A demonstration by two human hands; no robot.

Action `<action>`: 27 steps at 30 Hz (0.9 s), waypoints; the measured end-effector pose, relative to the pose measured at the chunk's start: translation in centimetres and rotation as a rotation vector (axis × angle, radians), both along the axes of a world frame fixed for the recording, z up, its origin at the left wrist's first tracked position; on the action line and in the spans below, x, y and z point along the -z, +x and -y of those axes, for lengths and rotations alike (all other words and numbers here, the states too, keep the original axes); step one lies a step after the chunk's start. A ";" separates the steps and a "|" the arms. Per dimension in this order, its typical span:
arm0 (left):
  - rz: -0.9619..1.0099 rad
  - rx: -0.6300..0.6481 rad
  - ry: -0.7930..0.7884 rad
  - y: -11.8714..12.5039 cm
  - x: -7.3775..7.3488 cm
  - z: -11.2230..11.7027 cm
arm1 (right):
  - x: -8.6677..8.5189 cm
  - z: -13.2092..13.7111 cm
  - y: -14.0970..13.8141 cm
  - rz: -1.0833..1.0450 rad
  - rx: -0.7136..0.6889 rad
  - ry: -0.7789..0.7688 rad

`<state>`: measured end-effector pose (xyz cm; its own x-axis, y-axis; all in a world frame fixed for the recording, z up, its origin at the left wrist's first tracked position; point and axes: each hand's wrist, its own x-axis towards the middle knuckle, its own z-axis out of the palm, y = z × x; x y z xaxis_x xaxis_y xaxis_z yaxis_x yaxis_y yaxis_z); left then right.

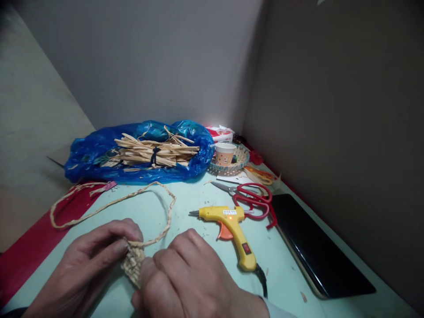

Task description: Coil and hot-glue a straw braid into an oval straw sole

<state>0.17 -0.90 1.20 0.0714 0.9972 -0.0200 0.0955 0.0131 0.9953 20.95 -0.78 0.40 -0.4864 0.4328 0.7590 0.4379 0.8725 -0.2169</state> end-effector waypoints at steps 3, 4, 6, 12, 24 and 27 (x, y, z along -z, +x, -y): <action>0.093 0.003 -0.022 -0.1 0.1 0.3 | 0.3 -0.3 -0.2 -0.114 -0.025 0.142; 0.116 0.002 -0.031 0.0 0.1 0.4 | 0.2 -0.4 -0.2 -0.118 -0.026 0.149; 0.158 -0.009 -0.052 0.2 -0.2 0.6 | 0.0 -0.4 0.0 -0.052 -0.016 0.087; 0.181 -0.044 -0.163 1.4 -1.2 0.4 | -1.4 -0.3 0.8 0.054 -0.029 0.018; 0.077 0.037 -0.197 1.3 -1.4 0.1 | -2.7 -0.7 1.3 0.011 -0.108 -0.288; 0.057 0.069 -0.191 1.5 -1.3 0.2 | -2.1 -0.8 0.9 0.083 -0.117 -0.237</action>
